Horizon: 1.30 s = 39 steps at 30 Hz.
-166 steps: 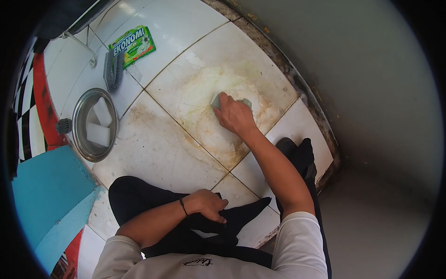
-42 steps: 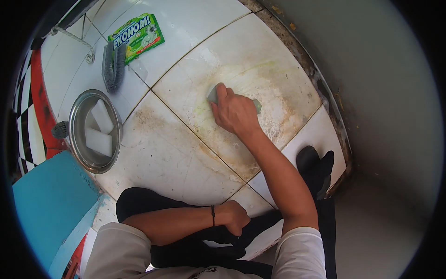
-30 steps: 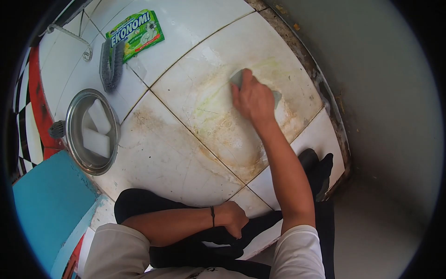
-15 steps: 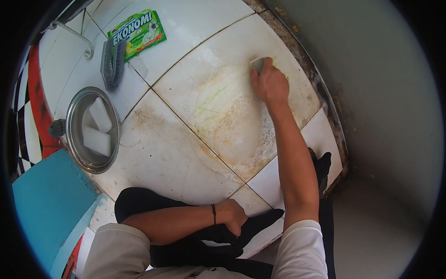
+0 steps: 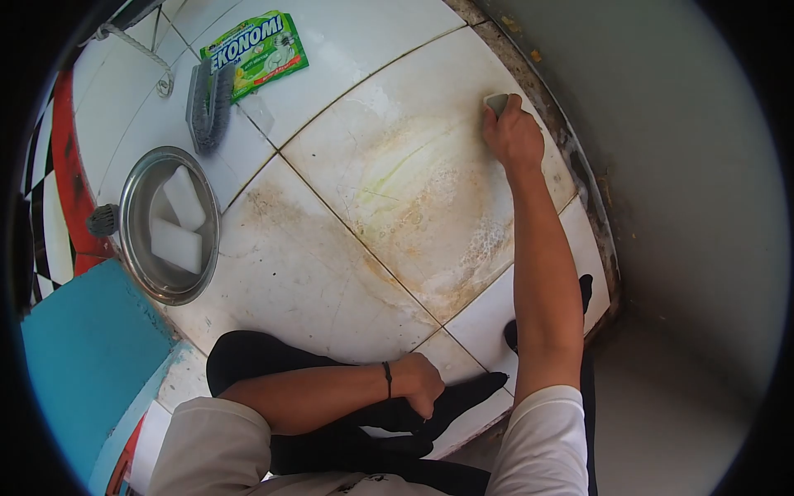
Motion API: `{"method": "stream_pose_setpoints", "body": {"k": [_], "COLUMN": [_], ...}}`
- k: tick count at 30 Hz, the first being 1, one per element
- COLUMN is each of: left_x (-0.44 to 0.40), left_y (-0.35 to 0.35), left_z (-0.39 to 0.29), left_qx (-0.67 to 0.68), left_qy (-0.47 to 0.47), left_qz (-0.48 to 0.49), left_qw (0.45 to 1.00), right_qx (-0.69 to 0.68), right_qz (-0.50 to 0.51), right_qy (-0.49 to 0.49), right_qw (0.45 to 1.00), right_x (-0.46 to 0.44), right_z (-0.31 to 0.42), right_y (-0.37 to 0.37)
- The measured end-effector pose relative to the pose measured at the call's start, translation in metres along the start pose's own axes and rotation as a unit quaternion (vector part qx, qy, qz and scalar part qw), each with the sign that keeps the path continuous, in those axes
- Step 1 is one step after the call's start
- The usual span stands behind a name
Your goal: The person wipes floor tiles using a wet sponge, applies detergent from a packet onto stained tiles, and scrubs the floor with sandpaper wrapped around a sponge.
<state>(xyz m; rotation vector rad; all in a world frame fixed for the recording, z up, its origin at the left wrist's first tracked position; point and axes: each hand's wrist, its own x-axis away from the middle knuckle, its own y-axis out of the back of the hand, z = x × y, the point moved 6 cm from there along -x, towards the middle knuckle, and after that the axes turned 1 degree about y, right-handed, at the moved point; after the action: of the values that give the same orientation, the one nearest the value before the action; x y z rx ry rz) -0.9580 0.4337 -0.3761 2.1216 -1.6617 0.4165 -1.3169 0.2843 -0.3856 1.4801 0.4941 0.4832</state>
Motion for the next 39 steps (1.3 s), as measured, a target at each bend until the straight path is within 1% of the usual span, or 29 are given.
{"method": "stream_pose_setpoints", "body": {"k": [1,5,6,7,10,11,12,14,15,18,19,20,21,22,23,24,26,28,30,32,33,36,38,39], "left_x": [0.000,-0.002,-0.002,-0.003,-0.003,-0.002,-0.001,-0.001,-0.001,0.000,-0.001,-0.001,-0.001,-0.001,-0.001,-0.001,-0.002,-0.002,0.000,0.002,0.002,-0.001,-0.003,-0.002], "left_y": [-0.001,-0.002,-0.003,-0.003,-0.003,-0.003,-0.003,-0.001,0.000,-0.001,-0.001,-0.001,-0.001,-0.001,-0.002,-0.002,-0.003,-0.001,-0.001,0.001,0.002,-0.002,-0.002,-0.002], "left_z": [-0.001,-0.003,-0.003,-0.002,-0.003,-0.002,-0.002,0.000,0.000,0.000,0.000,0.000,-0.001,-0.001,-0.001,0.000,0.000,0.000,-0.002,0.000,0.001,-0.001,0.000,0.000], "left_qx": [0.001,-0.003,-0.001,0.000,-0.004,-0.005,-0.006,-0.010,-0.011,-0.010,-0.008,-0.005,-0.003,-0.001,0.001,0.000,0.001,-0.008,-0.013,-0.018,-0.017,-0.012,-0.011,-0.009], "left_qy": [-0.001,-0.006,-0.008,-0.008,0.005,0.012,0.015,0.021,0.020,0.011,0.004,-0.003,-0.002,0.000,0.002,0.001,-0.001,0.014,0.021,0.023,0.016,-0.003,-0.007,-0.008], "left_qz": [0.002,0.008,0.011,0.014,0.034,0.041,0.039,0.033,0.030,0.020,0.013,0.005,0.008,0.010,0.013,0.014,0.017,0.032,0.035,0.029,0.019,0.004,0.005,0.007], "left_qw": [1.000,1.000,1.000,1.000,0.999,0.999,0.999,0.999,0.999,1.000,1.000,1.000,1.000,1.000,1.000,1.000,1.000,0.999,0.999,0.999,1.000,1.000,1.000,1.000], "right_qx": [-0.003,-0.121,-0.123,-0.128,-0.119,-0.118,-0.108,-0.048,-0.034,-0.029,-0.047,-0.093,-0.130,-0.160,-0.174,-0.196,-0.181,-0.153,-0.114,-0.041,-0.028,-0.031,-0.076,-0.120], "right_qz": [-0.003,0.031,0.037,0.071,0.062,0.028,0.020,-0.017,-0.003,-0.005,-0.003,-0.002,0.020,0.005,0.024,0.014,0.029,0.012,-0.028,-0.010,-0.018,-0.005,0.000,0.019], "right_qy": [-0.003,0.153,0.186,0.201,0.226,0.204,0.158,0.077,0.027,-0.005,0.013,0.057,0.084,0.135,0.155,0.196,0.220,0.200,0.136,0.029,0.002,-0.007,0.064,0.108], "right_qw": [1.000,0.980,0.974,0.968,0.965,0.971,0.981,0.996,0.999,1.000,0.999,0.994,0.988,0.978,0.972,0.961,0.958,0.968,0.984,0.999,0.999,0.999,0.995,0.987], "right_x": [0.005,0.090,0.112,0.127,0.116,0.100,0.077,0.032,0.015,0.010,0.023,0.042,0.066,0.092,0.114,0.134,0.136,0.108,0.062,0.018,0.006,0.010,0.044,0.066], "right_z": [0.003,0.085,0.102,0.114,0.102,0.086,0.066,0.021,0.003,0.003,0.020,0.042,0.065,0.087,0.107,0.121,0.125,0.104,0.065,0.023,0.011,0.025,0.066,0.088], "right_y": [0.000,0.005,0.006,0.006,0.005,0.002,0.003,-0.001,-0.002,-0.002,-0.001,-0.003,-0.004,-0.004,-0.005,-0.003,-0.002,-0.002,-0.002,-0.004,-0.003,-0.001,0.001,0.004]}}
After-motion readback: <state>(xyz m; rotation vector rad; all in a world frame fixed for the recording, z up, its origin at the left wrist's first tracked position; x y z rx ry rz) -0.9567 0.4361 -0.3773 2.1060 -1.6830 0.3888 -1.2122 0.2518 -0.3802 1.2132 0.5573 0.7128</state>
